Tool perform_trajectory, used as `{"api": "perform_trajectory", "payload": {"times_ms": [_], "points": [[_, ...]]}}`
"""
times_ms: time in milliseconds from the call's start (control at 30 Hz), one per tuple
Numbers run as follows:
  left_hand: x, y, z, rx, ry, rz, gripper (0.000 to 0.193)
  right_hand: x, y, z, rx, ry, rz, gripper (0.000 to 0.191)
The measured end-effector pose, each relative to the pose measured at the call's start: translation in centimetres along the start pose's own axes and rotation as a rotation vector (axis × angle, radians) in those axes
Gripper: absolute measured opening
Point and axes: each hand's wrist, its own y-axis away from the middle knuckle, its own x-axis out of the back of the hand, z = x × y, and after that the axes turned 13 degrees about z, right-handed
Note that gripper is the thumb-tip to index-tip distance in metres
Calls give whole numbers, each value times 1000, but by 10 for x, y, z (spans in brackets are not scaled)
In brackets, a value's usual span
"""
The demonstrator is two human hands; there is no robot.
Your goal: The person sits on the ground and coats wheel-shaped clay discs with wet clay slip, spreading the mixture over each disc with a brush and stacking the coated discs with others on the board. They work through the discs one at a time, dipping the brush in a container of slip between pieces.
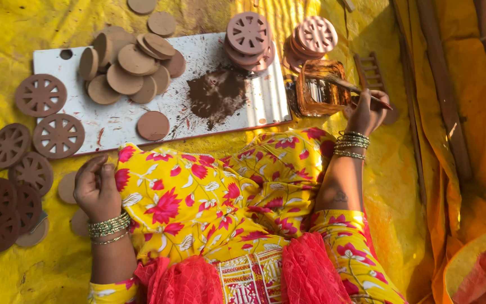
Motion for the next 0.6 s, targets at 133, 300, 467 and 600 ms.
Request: {"api": "perform_trajectory", "payload": {"times_ms": [133, 300, 467, 600], "points": [[-65, -15, 47, 23, 305, -263, 21, 19, -19, 16, 57, 161, 37, 13], [-130, -4, 75, -59, 150, -520, 19, 8, -10, 15, -114, 355, 7, 16], [-159, 7, 63, -135, -54, -657, 16, -21, -5, 25, 228, 671, -254, 18], [-160, 4, 54, -92, -108, -604, 15, -31, -7, 38, 252, 747, -376, 22]]}}
